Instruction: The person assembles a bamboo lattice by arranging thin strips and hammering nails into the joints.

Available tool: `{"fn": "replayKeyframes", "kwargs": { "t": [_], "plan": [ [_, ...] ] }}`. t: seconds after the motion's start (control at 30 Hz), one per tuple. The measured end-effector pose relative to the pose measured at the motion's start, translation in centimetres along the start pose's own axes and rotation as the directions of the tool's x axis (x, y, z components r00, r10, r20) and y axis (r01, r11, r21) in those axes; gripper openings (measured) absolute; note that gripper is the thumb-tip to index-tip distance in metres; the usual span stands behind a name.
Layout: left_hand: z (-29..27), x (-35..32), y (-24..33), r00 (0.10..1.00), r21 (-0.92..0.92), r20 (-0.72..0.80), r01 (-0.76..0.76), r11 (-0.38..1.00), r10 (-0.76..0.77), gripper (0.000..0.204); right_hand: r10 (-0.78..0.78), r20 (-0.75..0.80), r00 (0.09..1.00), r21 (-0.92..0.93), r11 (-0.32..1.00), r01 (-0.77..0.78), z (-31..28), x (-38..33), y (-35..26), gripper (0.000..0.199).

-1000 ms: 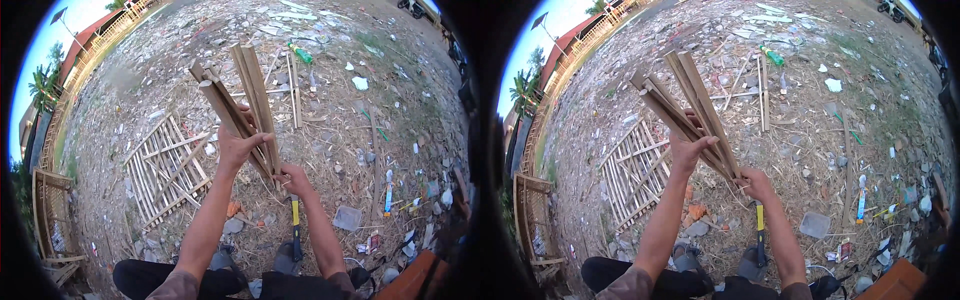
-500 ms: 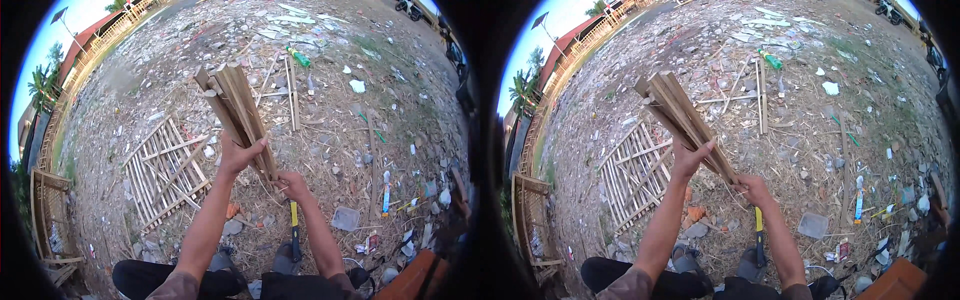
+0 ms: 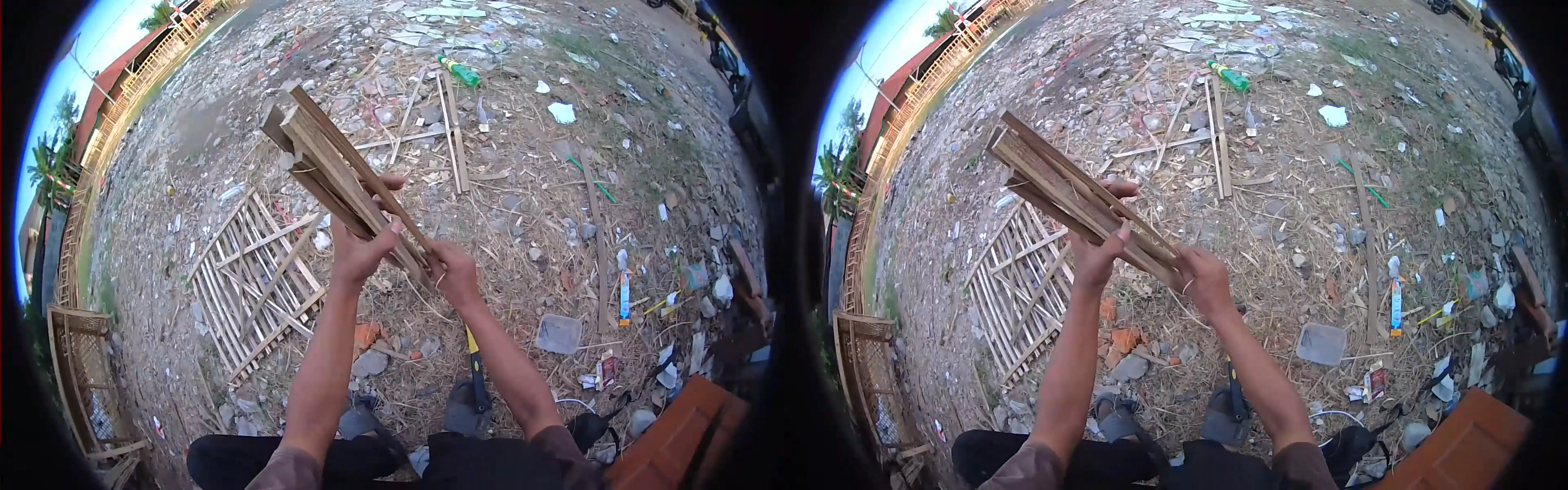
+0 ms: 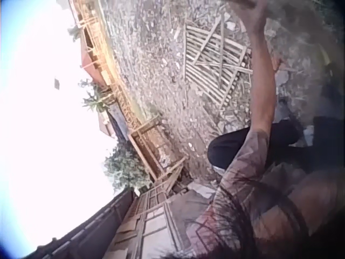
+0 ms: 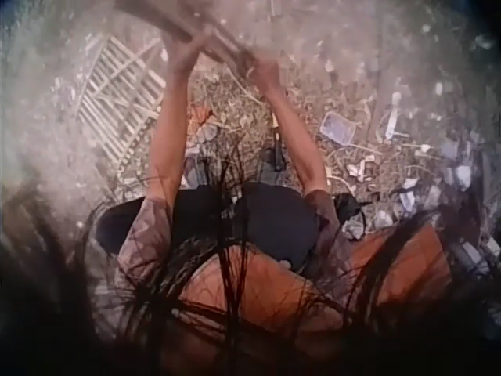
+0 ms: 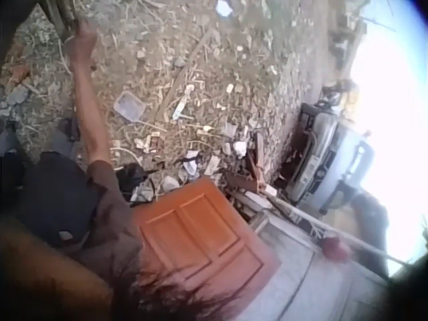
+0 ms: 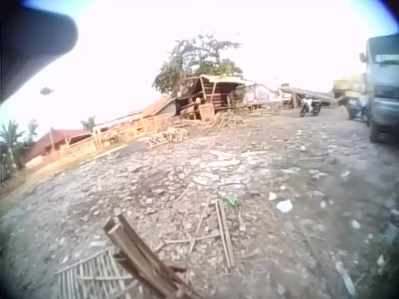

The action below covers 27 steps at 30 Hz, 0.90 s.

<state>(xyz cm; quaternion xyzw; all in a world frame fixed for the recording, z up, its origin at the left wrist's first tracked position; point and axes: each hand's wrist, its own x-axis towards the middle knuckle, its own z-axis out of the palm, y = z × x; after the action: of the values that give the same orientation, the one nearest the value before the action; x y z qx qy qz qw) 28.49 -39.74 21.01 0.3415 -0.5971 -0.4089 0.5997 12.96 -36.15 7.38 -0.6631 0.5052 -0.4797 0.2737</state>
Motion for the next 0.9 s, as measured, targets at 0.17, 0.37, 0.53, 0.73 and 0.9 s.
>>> {"fn": "replayKeyframes", "kwargs": {
  "t": [0.17, 0.37, 0.53, 0.73, 0.9],
  "plan": [
    [0.8, -0.1, -0.3, 0.994, -0.052, -0.075, 0.079, 0.996, -0.083, 0.052, -0.076, 0.107, 0.991, -0.003, 0.997, 0.076, -0.1, -0.2, 1.9, 0.032],
    [-0.4, -0.4, -0.2, 0.987, -0.100, -0.110, 0.103, 0.990, -0.114, 0.045, 0.244, 0.430, 0.869, 0.059, 0.953, -0.297, -2.9, 1.5, 4.5, 0.045],
    [-0.6, -1.6, -0.1, 0.980, -0.085, -0.187, 0.052, 0.995, -0.067, 0.044, 0.519, 0.198, 0.831, -0.203, 0.852, -0.483, -3.2, 6.5, 11.1, 0.047],
    [-1.5, -1.5, -0.3, 0.989, -0.181, -0.147, -0.046, 0.982, 0.020, 0.041, 0.468, -0.140, 0.873, -0.279, 0.827, -0.488, -0.5, 15.6, 15.5, 0.061],
    [-1.4, -0.8, -0.6, 0.978, -0.078, -0.205, -0.046, 0.996, 0.029, 0.049, 0.507, -0.143, 0.850, -0.456, 0.729, -0.511, 2.5, 19.5, 17.8, 0.077]
  ]
}}
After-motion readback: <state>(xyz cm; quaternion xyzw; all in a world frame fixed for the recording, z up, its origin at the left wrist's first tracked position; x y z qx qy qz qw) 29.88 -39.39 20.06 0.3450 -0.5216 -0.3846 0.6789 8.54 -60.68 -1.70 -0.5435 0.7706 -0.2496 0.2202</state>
